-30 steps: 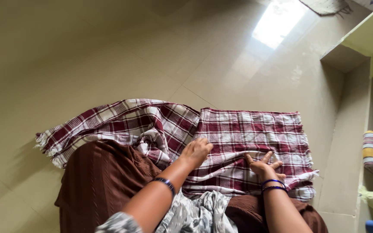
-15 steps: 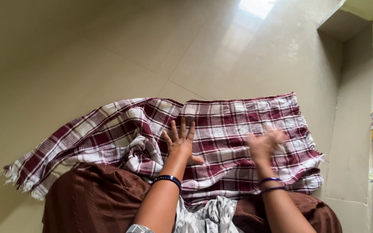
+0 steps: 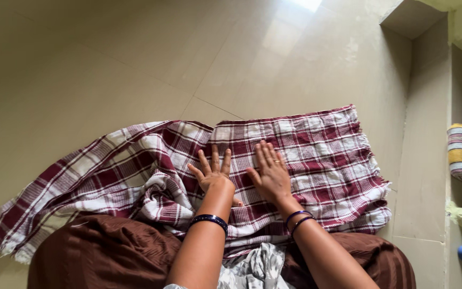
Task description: The person sits on the floor and folds a maroon and white checkered cloth by hand. They smooth the fabric, fold it in half multiple times, and align the edges to create a neat rectangular stack.
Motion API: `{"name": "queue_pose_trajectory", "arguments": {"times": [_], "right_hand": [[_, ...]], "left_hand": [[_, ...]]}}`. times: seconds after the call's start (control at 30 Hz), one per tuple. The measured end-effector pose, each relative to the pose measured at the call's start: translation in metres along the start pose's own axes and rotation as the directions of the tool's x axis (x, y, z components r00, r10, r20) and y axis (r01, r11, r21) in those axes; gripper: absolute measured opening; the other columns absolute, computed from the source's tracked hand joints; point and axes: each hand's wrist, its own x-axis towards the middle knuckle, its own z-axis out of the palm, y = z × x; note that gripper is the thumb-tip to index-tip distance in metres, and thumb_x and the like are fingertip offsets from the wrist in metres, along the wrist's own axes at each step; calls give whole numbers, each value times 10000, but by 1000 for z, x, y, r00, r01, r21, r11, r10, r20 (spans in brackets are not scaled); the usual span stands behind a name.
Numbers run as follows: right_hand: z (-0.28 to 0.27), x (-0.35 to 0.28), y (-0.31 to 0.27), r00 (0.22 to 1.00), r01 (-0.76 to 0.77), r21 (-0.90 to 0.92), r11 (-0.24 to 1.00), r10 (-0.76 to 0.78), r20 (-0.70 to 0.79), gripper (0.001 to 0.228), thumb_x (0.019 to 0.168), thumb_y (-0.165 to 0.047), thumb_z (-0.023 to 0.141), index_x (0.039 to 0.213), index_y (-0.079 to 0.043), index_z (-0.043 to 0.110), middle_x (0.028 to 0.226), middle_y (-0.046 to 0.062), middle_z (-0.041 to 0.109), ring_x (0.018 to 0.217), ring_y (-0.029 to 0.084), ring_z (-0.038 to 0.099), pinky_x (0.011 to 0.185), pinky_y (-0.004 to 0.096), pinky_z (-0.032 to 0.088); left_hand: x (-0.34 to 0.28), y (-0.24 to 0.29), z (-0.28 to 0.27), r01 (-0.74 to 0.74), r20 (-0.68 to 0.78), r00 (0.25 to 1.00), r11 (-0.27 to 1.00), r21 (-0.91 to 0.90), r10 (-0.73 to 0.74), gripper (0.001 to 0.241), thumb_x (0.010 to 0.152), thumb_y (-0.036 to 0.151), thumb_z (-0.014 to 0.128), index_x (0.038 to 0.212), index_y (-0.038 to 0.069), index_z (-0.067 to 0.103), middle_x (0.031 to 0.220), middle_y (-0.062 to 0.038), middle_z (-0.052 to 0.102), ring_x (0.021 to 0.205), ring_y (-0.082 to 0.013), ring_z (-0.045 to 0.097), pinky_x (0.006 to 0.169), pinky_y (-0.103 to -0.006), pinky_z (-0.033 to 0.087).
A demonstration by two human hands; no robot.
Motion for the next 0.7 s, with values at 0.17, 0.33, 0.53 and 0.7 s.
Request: {"name": "queue_pose_trajectory", "arguments": {"times": [0.17,0.33,0.53,0.7], "right_hand": [[0,2,58,967,-230,20,973,226,114,823,1031,-647,168,1622,-85,55,1719,73,1,1580,196,-21,1268,385,-4],[3,7,117,943,-317,-71,946,322,78,870,1006,-700,92,1616,-86,10,1718,71,-45,1579,192,-47,1268,397,2],[5,3,180,888,-457,-20,889,457,54,914,964,-741,119,1633,-125,33,1723,56,4,1585,206,-1,1262,416,20],[-2,-9,226,822,-570,31,821,570,12,926,951,-752,143,1630,-127,72,1723,65,37,1583,218,20,1253,443,25]], "left_hand": [[-4,10,-7,49,37,998,992,112,-53,1788,447,781,911,1538,261,-407,1601,-207,-459,1408,-601,-348,1069,-827,-46],[6,10,-2,39,54,997,989,142,-47,1817,409,810,898,1546,239,-400,1584,-239,-475,1369,-642,-365,1026,-846,-87],[2,-6,6,-89,-54,995,995,-33,88,1811,352,792,907,1575,286,-328,1616,-209,-427,1398,-587,-391,1058,-832,-128],[-4,-12,-2,-108,26,994,993,-48,109,1773,428,721,941,1550,310,-369,1597,-186,-472,1405,-546,-426,1071,-819,-118]]}}
